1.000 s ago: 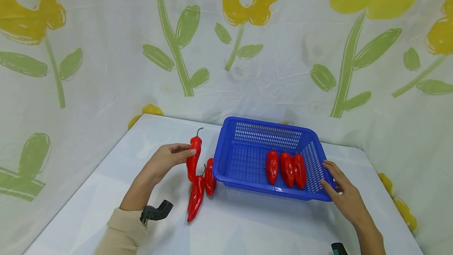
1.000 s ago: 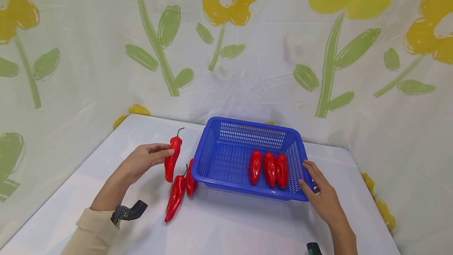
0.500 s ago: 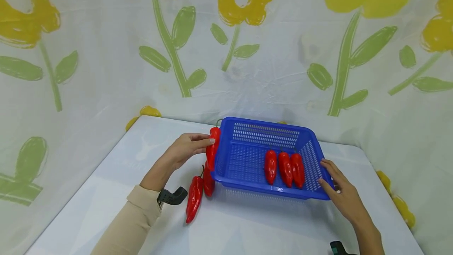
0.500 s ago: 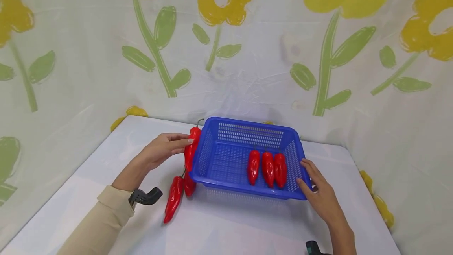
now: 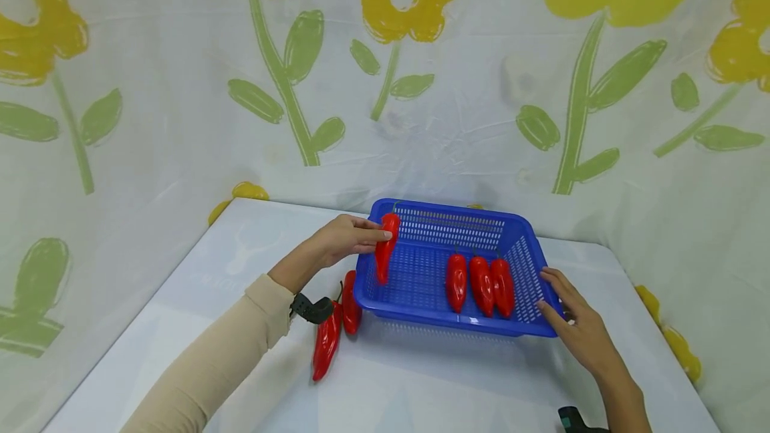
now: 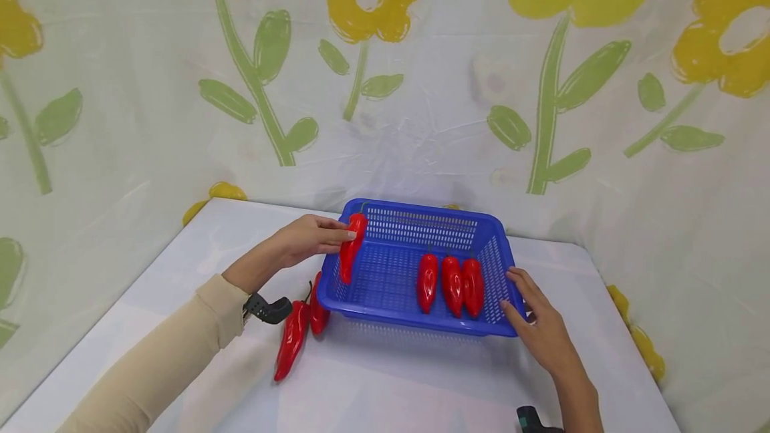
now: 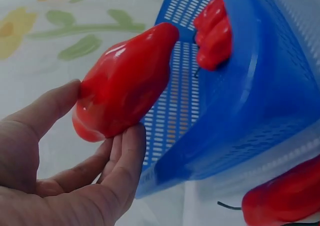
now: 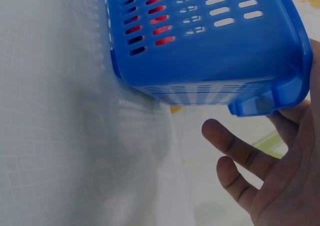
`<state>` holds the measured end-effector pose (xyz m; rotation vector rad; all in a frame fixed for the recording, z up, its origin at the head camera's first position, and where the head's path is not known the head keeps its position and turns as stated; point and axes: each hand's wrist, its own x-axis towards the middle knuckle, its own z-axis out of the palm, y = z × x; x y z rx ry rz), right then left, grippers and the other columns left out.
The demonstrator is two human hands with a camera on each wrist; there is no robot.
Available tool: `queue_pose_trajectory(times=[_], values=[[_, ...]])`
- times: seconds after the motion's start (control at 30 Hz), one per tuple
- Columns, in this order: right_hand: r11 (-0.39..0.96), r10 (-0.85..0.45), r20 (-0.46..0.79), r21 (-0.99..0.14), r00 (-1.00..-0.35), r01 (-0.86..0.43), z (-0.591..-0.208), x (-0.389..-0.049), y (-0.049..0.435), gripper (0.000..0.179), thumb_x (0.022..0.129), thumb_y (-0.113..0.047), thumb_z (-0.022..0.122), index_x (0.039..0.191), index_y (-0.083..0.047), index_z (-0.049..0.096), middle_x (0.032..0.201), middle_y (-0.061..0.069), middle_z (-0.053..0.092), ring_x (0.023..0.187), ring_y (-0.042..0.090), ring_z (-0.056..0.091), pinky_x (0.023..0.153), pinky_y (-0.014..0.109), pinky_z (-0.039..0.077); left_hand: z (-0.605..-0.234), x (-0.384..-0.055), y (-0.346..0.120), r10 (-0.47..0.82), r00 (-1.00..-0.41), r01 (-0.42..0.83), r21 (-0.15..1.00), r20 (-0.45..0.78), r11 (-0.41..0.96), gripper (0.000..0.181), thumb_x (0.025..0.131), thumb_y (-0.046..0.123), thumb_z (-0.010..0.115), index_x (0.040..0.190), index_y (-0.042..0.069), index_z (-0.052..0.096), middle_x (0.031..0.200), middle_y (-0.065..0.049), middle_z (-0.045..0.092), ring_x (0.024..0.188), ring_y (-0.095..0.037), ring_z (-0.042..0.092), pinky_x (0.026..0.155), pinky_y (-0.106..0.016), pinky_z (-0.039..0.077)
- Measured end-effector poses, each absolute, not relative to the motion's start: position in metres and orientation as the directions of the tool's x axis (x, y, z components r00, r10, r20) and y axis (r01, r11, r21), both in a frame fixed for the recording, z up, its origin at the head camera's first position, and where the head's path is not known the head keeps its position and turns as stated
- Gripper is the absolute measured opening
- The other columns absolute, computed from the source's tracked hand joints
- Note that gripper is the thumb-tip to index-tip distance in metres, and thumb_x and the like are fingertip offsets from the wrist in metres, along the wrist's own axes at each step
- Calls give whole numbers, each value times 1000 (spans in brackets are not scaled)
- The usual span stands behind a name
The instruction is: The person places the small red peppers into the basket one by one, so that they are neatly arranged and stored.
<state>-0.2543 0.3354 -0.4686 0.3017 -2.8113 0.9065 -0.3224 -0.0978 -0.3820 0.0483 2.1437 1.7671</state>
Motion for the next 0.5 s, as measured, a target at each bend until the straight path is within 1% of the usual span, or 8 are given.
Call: queue_pose_trajectory(times=[0.03,0.27,0.37,0.5], values=[[794,-139,222,-558,-965,-242,-468,-255,336,64,101,-33,58,158,-16,32,161,14,28,122,45,51,80,31,51,-381,-325,-95,258,-931,-205,956,-256,210,56,90,24,76,132,-7,55,124,-18,65,114,-30,65,97,-38,52],[785,-139,224,-569,-965,-245,-468,-255,336,64,102,-33,58,158,-17,31,162,14,28,121,43,52,79,22,49,-374,-338,-79,270,-907,-265,936,-324,233,56,89,17,77,132,-9,52,124,-20,63,113,-32,65,101,-44,49],[784,-139,221,-571,-965,-243,-468,-254,335,64,102,-33,57,158,-18,31,162,14,27,120,43,53,80,23,49,-374,-344,-73,257,-897,-290,918,-359,270,56,87,15,79,130,-9,52,121,-20,62,110,-32,66,100,-43,50],[789,-142,224,-562,-964,-246,-467,-254,335,63,102,-32,58,158,-17,32,161,15,28,119,42,53,79,25,50,-372,-350,-64,251,-884,-308,894,-395,325,55,86,14,81,128,-10,55,116,-18,66,106,-29,68,96,-41,53]])
